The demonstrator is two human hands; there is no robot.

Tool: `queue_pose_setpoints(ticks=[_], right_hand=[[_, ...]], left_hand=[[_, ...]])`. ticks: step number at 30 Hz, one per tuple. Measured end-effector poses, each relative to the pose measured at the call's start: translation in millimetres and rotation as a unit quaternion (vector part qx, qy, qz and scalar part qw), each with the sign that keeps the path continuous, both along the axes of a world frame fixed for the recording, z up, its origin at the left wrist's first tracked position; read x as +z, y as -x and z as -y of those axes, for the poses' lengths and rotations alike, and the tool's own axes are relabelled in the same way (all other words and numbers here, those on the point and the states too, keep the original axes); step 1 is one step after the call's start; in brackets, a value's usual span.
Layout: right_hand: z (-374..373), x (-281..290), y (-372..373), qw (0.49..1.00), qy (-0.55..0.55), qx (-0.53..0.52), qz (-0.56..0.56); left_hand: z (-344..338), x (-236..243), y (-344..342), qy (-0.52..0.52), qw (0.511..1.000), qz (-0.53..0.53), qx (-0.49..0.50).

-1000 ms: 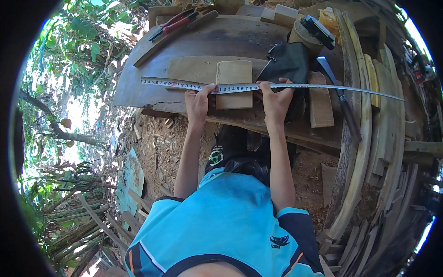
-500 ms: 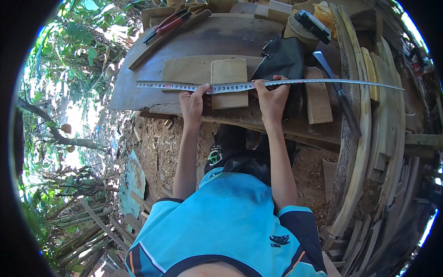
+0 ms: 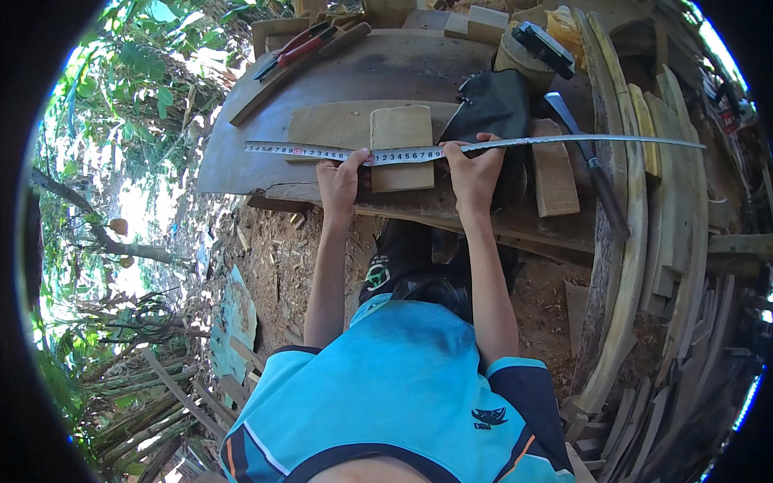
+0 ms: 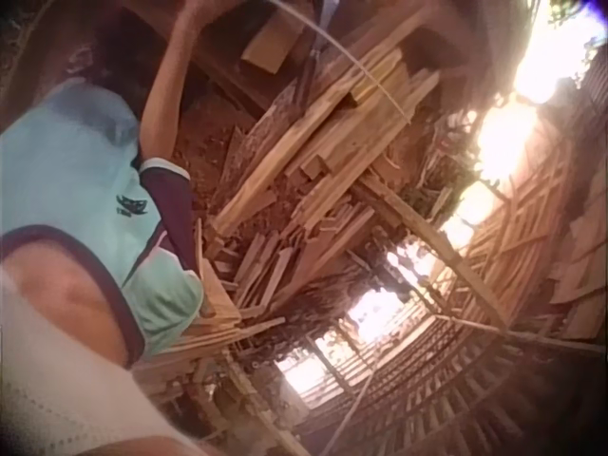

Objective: The person carves a small wooden block using a chisel and mallet, then sands the block and a long plank with sandpaper. The person measures the block with a ruler and arranges several wooden pieces on the workbench.

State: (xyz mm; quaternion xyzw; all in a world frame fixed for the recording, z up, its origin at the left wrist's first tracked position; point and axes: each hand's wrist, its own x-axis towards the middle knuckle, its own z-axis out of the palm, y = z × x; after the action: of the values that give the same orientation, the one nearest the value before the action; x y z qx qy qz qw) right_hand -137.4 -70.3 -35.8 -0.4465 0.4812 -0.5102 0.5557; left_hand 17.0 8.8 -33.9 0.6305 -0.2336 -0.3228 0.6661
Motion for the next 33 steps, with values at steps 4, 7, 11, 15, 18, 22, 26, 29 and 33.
queue_pose_setpoints(ticks=[4, 7, 11, 15, 18, 22, 26, 29, 33], right_hand=[[-3.6, 4.4, -3.2, 0.999, 0.019, -0.030, 0.016], [-11.5, 12.6, -4.4, 0.997, 0.071, -0.041, 0.008], [-31.3, 37.5, 1.3, 0.988, 0.139, 0.002, 0.067], [-48.1, 52.5, 14.0, 0.974, 0.085, 0.044, 0.206], [-51.7, 58.9, 24.6, 0.966, 0.053, 0.050, 0.247], [-48.6, 62.0, 37.9, 0.962, 0.068, 0.034, 0.264], [-45.0, 68.8, 46.0, 0.971, 0.090, -0.029, 0.221], [-43.1, 69.1, 51.1, 0.971, 0.109, -0.052, 0.208], [-44.5, 72.8, 56.7, 0.963, 0.085, -0.017, 0.256]], left_hand=[[-0.5, 0.5, -0.1, -0.016, 1.000, -0.020, -0.002], [-1.7, 2.2, -0.9, -0.018, 0.999, -0.033, -0.010], [-10.5, 9.5, -2.1, 0.037, 0.993, -0.108, -0.033], [-13.1, 22.6, -1.3, 0.111, 0.969, -0.202, -0.085], [-10.1, 28.4, 4.9, 0.121, 0.980, -0.128, -0.092], [0.5, 5.1, 21.3, 0.058, 0.997, 0.034, -0.022], [11.8, 0.6, 45.1, -0.089, 0.928, 0.360, -0.020], [8.1, 12.0, 61.3, -0.175, 0.861, 0.476, -0.034], [11.0, 31.0, 66.4, -0.270, 0.829, 0.484, -0.071]])
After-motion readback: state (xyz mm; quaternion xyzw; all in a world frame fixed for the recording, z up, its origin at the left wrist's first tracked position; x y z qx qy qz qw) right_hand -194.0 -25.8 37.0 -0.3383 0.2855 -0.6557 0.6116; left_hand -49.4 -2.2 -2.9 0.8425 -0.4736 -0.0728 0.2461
